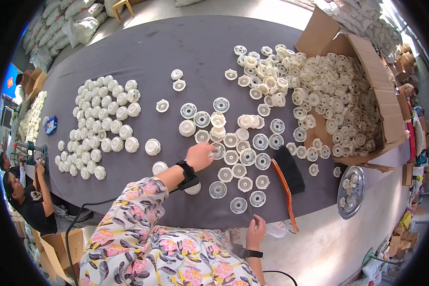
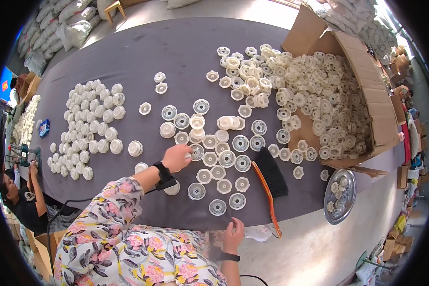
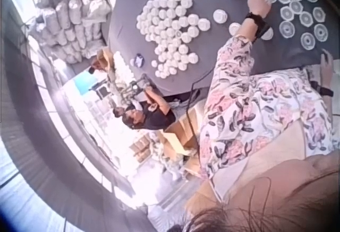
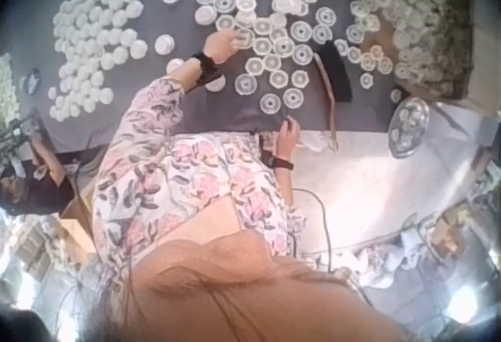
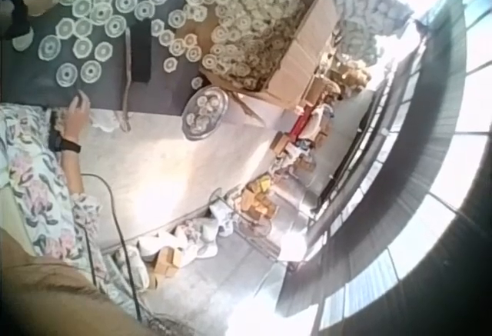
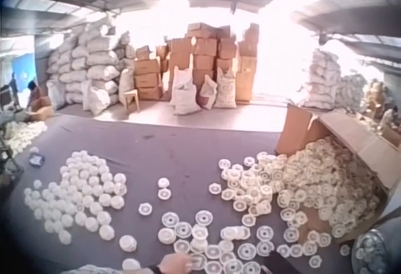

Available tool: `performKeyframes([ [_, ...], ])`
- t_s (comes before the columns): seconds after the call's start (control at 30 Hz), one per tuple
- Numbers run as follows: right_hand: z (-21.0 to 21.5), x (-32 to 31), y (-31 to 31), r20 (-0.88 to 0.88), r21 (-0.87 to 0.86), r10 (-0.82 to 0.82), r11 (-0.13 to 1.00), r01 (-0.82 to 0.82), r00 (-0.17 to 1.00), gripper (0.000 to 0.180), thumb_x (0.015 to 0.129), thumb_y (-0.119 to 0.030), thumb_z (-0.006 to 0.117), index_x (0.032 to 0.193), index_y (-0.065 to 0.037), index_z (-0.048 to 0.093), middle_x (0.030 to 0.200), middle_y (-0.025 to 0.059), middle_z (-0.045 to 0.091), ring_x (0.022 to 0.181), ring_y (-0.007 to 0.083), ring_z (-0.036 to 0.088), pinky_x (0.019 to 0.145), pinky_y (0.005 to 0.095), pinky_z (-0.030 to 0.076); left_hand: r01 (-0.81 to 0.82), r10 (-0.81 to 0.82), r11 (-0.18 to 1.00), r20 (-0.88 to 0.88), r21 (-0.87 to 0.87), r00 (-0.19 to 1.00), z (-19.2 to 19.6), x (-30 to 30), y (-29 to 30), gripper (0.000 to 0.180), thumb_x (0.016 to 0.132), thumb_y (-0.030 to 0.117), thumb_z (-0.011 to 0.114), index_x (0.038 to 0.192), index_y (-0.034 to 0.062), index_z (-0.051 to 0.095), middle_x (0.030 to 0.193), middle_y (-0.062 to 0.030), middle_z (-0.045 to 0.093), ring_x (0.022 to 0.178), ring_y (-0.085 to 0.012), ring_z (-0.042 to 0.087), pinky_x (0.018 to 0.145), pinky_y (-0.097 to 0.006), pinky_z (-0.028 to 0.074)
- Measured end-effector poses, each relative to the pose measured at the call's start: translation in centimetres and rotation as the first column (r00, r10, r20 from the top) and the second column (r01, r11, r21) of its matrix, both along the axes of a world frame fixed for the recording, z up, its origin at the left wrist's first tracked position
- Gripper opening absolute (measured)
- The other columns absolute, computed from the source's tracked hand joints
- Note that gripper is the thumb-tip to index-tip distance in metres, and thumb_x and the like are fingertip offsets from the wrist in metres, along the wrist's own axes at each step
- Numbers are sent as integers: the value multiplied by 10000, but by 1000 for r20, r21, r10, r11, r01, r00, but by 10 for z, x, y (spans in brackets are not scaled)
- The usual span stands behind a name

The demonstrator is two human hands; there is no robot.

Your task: Sorting and organizing white plastic parts on a workshop table.

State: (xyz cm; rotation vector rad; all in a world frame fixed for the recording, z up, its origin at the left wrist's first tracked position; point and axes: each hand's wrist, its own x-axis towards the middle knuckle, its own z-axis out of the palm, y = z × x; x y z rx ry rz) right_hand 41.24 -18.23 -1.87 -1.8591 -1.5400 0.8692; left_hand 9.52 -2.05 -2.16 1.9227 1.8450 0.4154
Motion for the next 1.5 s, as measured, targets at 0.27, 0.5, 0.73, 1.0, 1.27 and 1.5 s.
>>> performKeyframes([
  [0.27, 0, -3, -8, -93, -34, -47, 998, 44, 995, 176, 846, -77, 534, 988, -10, 613, 961, 91, 596, 866, 200, 570, 770, 300, 455, -96, 99, 995, 177, -24, 979, 13, -5, 4, 328, 717, 241, 677, 1012, 117, 609, 942, -73, 571, 867, -290, 581, 744, -377, 480],
  [0.5, -6, 1, -11, -87, 17, -5, 1000, 7, 996, 172, 848, -82, 537, 983, -11, 617, 949, 92, 601, 850, 199, 572, 763, 301, 456, -32, 32, 999, 125, -6, 992, 13, 10, 14, 465, 687, 246, 712, 1099, 91, 562, 1015, -91, 554, 935, -284, 569, 791, -381, 478],
  [0.73, -7, 5, -11, -112, -43, -83, 996, 79, 990, 165, 853, -93, 539, 973, -16, 623, 952, 93, 605, 840, 195, 576, 757, 300, 458, 190, -187, 981, -352, -27, 917, 24, 12, 24, 428, 698, 245, 711, 1058, 69, 563, 1014, -109, 537, 931, -275, 562, 776, -393, 476],
  [1.0, -13, 9, -7, -107, -55, -100, 994, 94, 989, 181, 842, -89, 544, 989, -15, 619, 960, 108, 604, 849, 219, 580, 769, 320, 464, 183, -187, 949, -9, 257, 982, 18, 17, 22, 529, 703, 317, 724, 1138, 88, 529, 1032, -121, 533, 931, -288, 552, 780, -386, 466],
  [1.27, -12, 8, 0, -99, -89, -93, 993, 84, 991, 185, 862, -103, 537, 1006, -12, 609, 971, 95, 606, 878, 194, 576, 790, 301, 457, 264, -236, 921, -130, 285, 963, -3, 24, 22, 543, 750, 290, 675, 1226, 110, 486, 1216, -130, 479, 1123, -299, 471, 953, -429, 376],
  [1.5, -21, 7, -2, -128, -108, -140, 986, 126, 982, 192, 847, -88, 536, 1003, -1, 607, 970, 113, 600, 864, 218, 582, 768, 316, 466, 408, -343, 859, -244, 309, 907, 0, -6, 3, 561, 762, 258, 654, 1258, 87, 456, 1279, -119, 453, 1186, -282, 438, 1016, -431, 324],
])
